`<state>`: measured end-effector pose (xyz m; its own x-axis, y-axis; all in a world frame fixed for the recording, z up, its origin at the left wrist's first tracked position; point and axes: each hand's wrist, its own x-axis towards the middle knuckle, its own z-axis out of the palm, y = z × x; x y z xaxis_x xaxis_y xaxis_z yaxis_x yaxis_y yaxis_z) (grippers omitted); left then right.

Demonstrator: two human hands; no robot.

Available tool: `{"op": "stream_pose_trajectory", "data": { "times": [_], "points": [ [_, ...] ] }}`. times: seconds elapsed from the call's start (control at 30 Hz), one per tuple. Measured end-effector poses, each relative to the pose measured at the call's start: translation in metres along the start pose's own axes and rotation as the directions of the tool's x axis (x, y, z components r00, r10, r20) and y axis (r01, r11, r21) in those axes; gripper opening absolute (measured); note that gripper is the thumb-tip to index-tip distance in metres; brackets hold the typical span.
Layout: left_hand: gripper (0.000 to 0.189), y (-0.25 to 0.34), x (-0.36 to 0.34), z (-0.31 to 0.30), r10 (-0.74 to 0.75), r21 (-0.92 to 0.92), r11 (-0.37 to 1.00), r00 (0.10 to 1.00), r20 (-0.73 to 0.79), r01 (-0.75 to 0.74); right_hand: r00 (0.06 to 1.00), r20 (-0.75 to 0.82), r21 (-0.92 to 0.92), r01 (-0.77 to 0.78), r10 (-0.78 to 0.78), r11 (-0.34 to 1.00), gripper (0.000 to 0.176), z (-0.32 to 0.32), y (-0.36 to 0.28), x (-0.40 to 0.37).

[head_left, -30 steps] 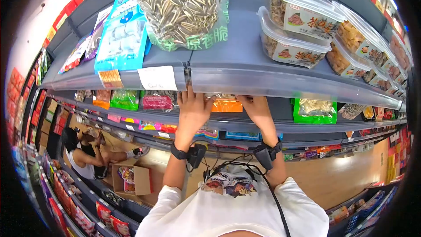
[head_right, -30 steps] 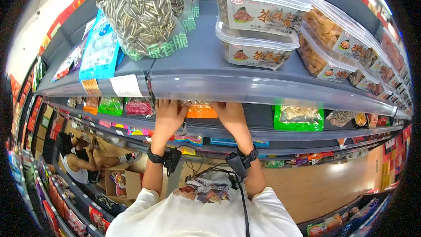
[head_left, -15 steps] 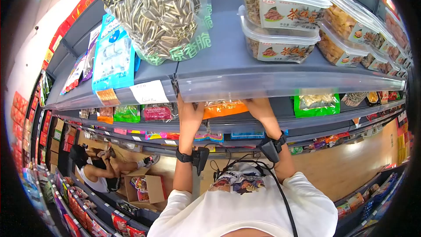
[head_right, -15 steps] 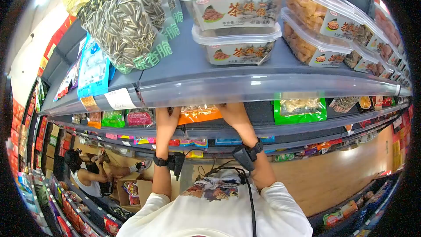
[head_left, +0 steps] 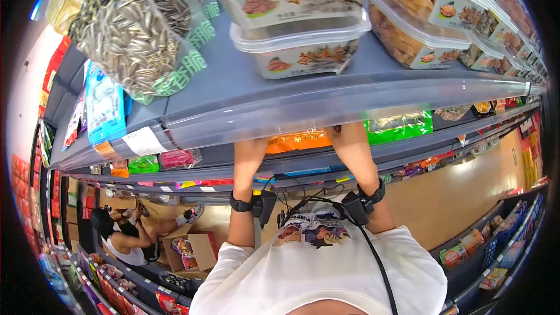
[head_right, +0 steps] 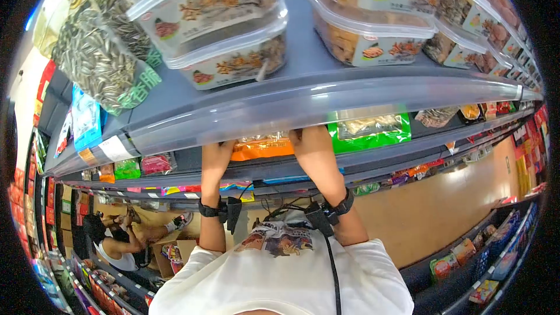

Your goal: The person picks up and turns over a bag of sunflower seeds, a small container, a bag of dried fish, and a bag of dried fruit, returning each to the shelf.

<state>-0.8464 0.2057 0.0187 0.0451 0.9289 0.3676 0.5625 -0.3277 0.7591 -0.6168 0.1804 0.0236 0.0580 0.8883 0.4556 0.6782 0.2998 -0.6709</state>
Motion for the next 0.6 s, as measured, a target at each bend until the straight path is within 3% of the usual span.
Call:
{"op": "stream_pose_trajectory", "data": {
  "times": [0.2, 0.3, 0.6],
  "points": [
    [0.023, 0.015, -0.005, 0.013, 0.096, 0.061, 0.994, 0.995, -0.028, -0.094, 0.993, -0.097, -0.127, 0.049, -0.062, 0.991, 0.015, 0.007, 0.002, -0.014],
    [0.024, 0.013, -0.007, 0.015, 0.066, 0.052, 0.997, 0.998, -0.020, -0.064, 0.997, -0.029, -0.080, 0.068, -0.071, 0.994, 0.029, 0.003, -0.004, -0.016],
    [0.024, 0.012, -0.005, 0.013, 0.062, 0.062, 0.996, 0.998, -0.028, -0.061, 0.993, 0.063, -0.024, -0.103, 0.105, 0.994, 0.019, -0.004, -0.017, -0.011]
  ]
}}
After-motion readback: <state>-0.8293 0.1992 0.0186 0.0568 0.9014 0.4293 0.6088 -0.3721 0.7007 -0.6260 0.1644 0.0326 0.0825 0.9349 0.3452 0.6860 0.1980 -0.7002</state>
